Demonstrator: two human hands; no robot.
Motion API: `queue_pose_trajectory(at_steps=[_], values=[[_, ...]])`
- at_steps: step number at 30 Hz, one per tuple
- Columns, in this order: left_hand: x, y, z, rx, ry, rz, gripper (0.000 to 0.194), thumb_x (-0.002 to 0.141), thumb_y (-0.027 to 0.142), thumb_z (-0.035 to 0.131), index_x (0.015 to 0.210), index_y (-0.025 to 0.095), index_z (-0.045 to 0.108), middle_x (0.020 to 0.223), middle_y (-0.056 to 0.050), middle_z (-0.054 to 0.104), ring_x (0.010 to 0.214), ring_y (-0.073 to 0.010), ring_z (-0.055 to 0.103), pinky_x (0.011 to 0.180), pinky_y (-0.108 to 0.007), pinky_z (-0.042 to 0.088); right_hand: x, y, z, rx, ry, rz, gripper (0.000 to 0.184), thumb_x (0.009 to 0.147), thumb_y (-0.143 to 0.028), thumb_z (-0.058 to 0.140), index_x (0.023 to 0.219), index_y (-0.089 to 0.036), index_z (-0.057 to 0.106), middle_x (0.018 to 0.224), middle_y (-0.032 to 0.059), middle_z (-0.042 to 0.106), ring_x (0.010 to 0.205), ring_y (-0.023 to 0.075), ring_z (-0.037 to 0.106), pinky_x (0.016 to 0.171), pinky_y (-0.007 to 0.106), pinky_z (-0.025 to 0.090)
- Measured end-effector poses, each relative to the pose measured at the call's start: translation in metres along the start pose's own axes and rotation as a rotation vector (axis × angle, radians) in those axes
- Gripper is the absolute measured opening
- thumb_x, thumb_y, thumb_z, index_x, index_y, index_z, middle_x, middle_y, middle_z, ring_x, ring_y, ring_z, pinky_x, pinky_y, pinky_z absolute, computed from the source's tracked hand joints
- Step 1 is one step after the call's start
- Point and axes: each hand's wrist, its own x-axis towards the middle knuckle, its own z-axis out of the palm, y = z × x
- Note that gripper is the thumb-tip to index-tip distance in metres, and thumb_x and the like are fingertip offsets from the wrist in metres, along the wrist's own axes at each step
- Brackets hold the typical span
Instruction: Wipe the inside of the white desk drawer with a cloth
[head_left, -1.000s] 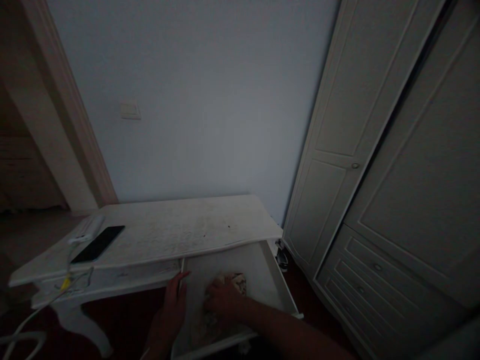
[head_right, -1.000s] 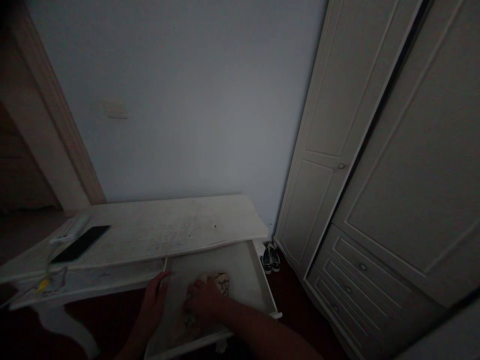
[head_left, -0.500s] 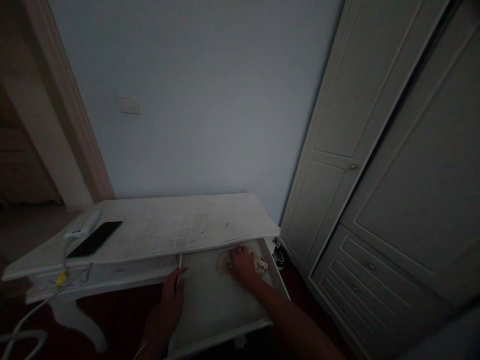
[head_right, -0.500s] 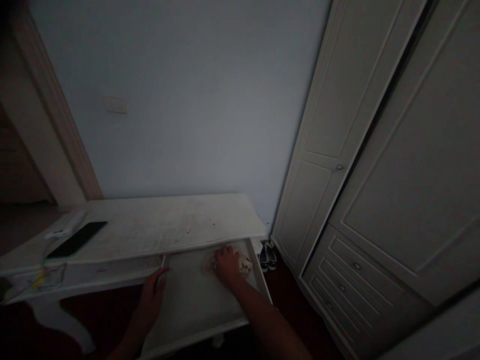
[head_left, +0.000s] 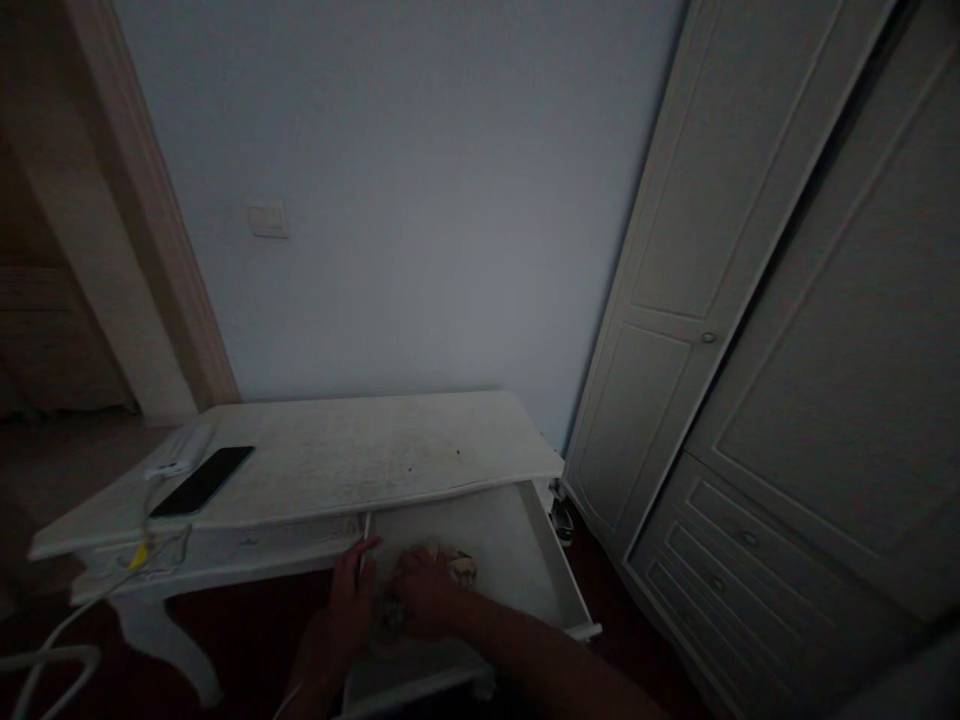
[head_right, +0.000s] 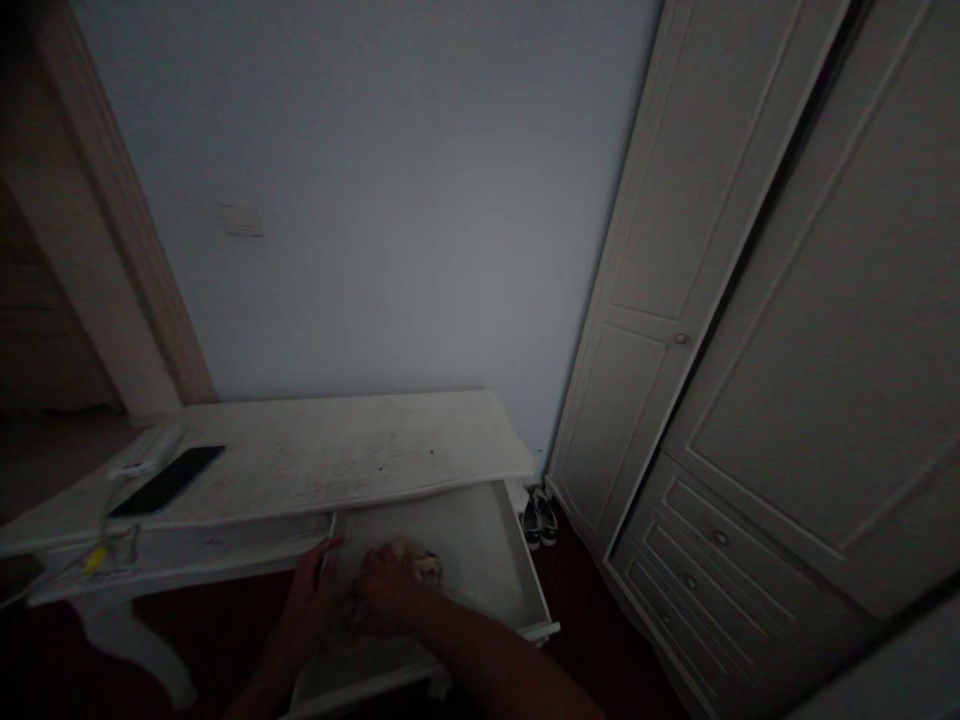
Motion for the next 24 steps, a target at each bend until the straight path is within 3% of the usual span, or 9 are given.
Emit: queue_pose_trajectory(at_steps=[3,6,9,12,17,24], values=[[0.000,0.003,0.002,-0.048,0.042,-0.006,0.043,0.096,0.053,0.042,0.123,0.027,0.064,0.136,-0.009,0.067,0.135,-0.0299,0.061,0.120,-0.052,0.045,-0.030,0.027,-0.004,0.018,-0.105,-0.127,0.044,0.084,-0.044,0.080,0.126,-0.032,0.073,0.133,0.0106,0.063,0.126,0.0370,0.056,0.099,0.060,0.050],[0.000,0.006,0.005,-0.074,0.035,-0.022,0.045,0.096,0.054,0.042,0.126,0.027,0.063,0.137,-0.010,0.066,0.137,-0.0307,0.059,0.121,-0.054,0.042,-0.059,0.058,-0.014,0.086,-0.137,-0.122,0.046,0.081,-0.040,0.084,0.125,-0.032,0.075,0.131,0.0081,0.064,0.124,0.0318,0.058,0.106,0.049,0.046],[0.000,0.007,0.005,-0.090,0.024,-0.040,0.048,0.096,0.055,0.042,0.127,0.025,0.063,0.140,-0.011,0.063,0.138,-0.0312,0.058,0.123,-0.054,0.041,-0.083,0.088,-0.028,0.121,-0.062,0.082,0.048,0.077,-0.039,0.087,0.123,-0.030,0.076,0.132,0.0075,0.065,0.124,0.0293,0.058,0.107,0.040,0.043],[0.000,0.007,0.003,-0.093,0.022,-0.049,0.049,0.096,0.056,0.042,0.126,0.026,0.065,0.139,-0.010,0.064,0.138,-0.0308,0.058,0.122,-0.053,0.042,-0.094,0.113,-0.042,0.087,0.038,0.313,0.042,0.084,-0.036,0.080,0.125,-0.026,0.075,0.132,0.0092,0.065,0.124,0.0279,0.058,0.105,0.037,0.044],[0.001,0.002,0.002,-0.054,0.000,-0.024,0.047,0.099,0.057,0.042,0.129,0.028,0.065,0.140,-0.009,0.064,0.138,-0.0302,0.059,0.121,-0.054,0.043,-0.074,0.126,-0.051,-0.001,0.109,0.460,0.039,0.094,-0.038,0.068,0.129,-0.020,0.070,0.137,0.0167,0.062,0.127,0.0332,0.057,0.102,0.046,0.048],[0.000,0.000,0.002,-0.064,0.016,0.015,0.053,0.098,0.061,0.041,0.128,0.024,0.065,0.139,-0.012,0.065,0.136,-0.0318,0.059,0.120,-0.055,0.043,-0.010,0.088,-0.045,-0.075,0.148,0.374,0.043,0.092,-0.040,0.071,0.130,-0.020,0.067,0.142,0.0198,0.060,0.134,0.0401,0.051,0.105,0.063,0.045]])
